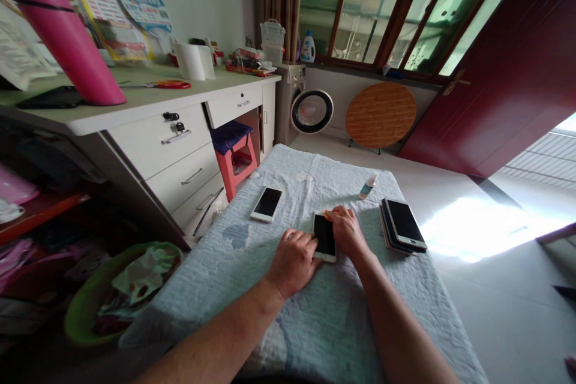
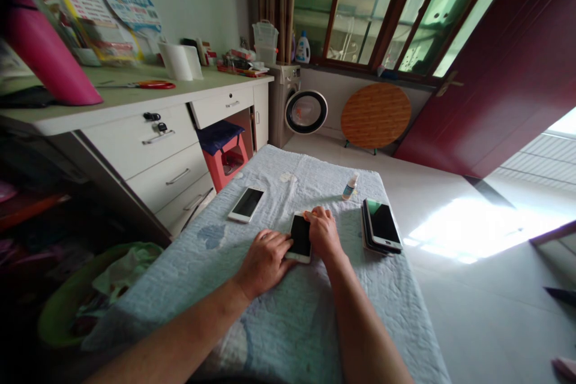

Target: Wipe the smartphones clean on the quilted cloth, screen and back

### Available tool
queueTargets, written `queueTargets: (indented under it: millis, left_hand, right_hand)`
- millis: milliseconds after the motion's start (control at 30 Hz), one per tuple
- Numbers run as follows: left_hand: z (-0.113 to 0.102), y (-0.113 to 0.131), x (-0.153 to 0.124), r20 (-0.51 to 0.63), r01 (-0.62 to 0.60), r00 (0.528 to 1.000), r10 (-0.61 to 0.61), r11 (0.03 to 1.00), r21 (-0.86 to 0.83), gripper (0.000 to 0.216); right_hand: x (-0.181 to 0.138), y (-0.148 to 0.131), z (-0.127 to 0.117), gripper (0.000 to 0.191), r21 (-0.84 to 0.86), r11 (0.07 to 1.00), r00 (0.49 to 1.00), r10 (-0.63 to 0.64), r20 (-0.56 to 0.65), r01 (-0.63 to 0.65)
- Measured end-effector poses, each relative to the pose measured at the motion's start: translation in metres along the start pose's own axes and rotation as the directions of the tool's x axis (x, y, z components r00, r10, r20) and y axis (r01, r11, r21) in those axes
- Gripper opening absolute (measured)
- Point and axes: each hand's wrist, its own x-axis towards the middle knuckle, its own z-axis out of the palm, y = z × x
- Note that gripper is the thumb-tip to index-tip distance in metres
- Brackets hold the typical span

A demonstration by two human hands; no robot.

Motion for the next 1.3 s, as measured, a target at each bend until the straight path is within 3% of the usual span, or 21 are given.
queueTargets:
  millis: [200,500,933,1133,1300]
  left_hand:
    - [-0.001,-0.003,0.001,-0.002,0.006,1.000,-0.006,0.999,-0.037,0.022]
    - [0.000,-0.009,0.001,-0.008,-0.008,1.000,0.008,0.998,-0.057,0.029]
    - [0.000,-0.016,0.001,-0.001,0.006,1.000,-0.006,0.998,-0.065,0.032]
    - [-0.001,-0.015,0.001,0.007,-0.003,1.000,0.003,0.997,-0.075,0.030]
    - [-0.001,-0.016,0.001,0.019,-0.001,1.000,0.003,0.997,-0.079,0.029]
  right_hand:
    - [-0.008,0.009,-0.005,0.024,0.004,1.000,1.000,0.026,-0.016,-0.026]
    - [-0.011,0.000,-0.008,0.029,0.050,0.999,0.998,0.011,-0.058,-0.008]
    - [-0.013,0.005,-0.018,0.017,0.356,0.935,0.995,-0.025,0.099,-0.012]
    - [-0.004,0.006,-0.010,0.020,0.259,0.964,0.998,0.064,0.003,-0.062]
    - [0.013,0.000,-0.003,0.022,0.148,0.987,0.997,0.066,-0.034,-0.060]
